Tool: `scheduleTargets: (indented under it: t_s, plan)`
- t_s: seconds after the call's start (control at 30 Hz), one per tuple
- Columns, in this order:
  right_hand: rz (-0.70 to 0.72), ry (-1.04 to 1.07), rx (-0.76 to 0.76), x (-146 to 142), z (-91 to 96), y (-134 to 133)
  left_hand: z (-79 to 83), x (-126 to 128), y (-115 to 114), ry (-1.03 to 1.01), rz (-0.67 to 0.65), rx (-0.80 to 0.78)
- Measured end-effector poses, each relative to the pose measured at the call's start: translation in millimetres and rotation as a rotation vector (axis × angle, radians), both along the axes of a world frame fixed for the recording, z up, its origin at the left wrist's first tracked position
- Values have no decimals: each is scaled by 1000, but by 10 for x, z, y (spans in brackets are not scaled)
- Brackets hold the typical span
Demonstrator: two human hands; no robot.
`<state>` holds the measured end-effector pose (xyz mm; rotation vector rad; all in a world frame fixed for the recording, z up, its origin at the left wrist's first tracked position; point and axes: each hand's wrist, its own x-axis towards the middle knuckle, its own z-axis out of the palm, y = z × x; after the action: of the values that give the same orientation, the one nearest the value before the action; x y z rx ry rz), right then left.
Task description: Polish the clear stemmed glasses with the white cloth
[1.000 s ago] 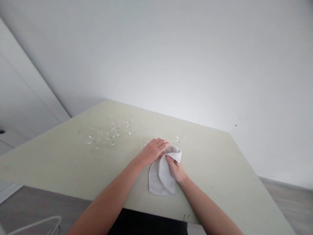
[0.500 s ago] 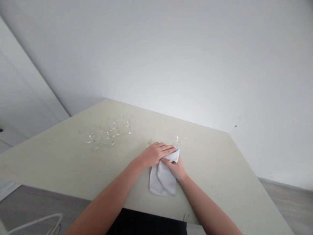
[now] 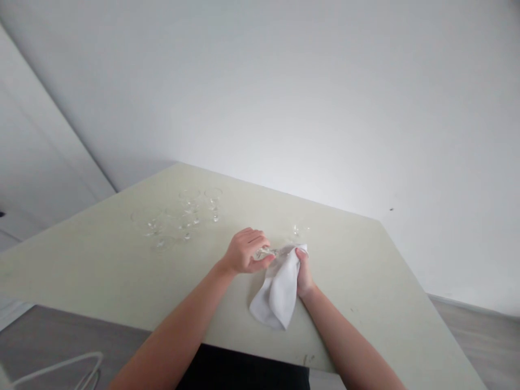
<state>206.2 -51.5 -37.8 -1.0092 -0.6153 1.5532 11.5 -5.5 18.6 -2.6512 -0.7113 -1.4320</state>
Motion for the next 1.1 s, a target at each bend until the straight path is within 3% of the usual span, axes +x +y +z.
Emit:
scheduleTargets:
  t_s: [0.1,0.23,0.37,0.5,0.63,0.83,0.93,1.1]
  plan:
    - [60,-7,-16,12,-21,3,-33,8,-29,-107,-34,-76]
    - [-26,-139,66,10,-49,-10,-31,52,-4,-141,25,-417]
    - [-48,-389,281,-13,-37,-18,-56,78,111,-156,168,-723]
    - [-108,-609,427,-41,-14,-37,-98,74,192,-147,209,-856]
    - [-135,-515,374,-46,-5,-39,-48,68,125,-137,140,-788]
    - [12,-151,51,-66,-11,-36,0,48,-12,-144,-9,-401]
    - [24,-190,73,-78,-8,-53,-26,47,-7,-195,-15,-316]
    - [30,-317,232,-84,-18,-56,-29,57,27,-224,52,-355]
